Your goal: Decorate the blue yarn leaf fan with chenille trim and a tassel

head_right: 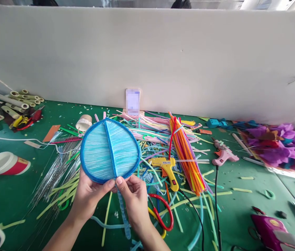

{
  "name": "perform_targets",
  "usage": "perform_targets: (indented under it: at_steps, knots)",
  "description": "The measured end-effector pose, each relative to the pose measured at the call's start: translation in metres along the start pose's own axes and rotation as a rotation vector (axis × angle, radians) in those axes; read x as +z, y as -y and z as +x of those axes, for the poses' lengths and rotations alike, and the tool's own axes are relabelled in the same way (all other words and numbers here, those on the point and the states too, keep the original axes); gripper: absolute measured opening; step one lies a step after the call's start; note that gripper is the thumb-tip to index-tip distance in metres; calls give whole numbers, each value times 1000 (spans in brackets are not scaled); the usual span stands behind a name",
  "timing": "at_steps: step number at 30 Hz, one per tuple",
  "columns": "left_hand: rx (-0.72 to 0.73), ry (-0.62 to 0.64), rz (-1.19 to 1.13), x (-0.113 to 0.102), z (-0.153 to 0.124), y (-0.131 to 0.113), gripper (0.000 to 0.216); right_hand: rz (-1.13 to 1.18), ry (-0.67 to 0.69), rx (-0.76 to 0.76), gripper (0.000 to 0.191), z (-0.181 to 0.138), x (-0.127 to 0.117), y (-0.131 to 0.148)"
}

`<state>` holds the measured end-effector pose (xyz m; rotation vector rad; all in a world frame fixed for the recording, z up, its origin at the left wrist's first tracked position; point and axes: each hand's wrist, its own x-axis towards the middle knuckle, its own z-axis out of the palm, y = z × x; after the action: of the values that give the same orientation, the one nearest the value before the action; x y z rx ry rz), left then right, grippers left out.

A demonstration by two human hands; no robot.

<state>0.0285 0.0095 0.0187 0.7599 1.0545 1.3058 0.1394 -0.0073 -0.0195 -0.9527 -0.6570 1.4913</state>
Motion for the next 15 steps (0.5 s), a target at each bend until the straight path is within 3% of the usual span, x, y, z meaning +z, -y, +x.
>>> perform_targets:
  at_steps: [11, 15]
  knots:
    - [19, 14, -11, -3, 5, 5, 92, -48, -26, 6, 29, 4, -1, -3]
    - [-31, 30, -62, -15, 14, 9, 99, -16, -104, 39, 43, 4, 0, -9]
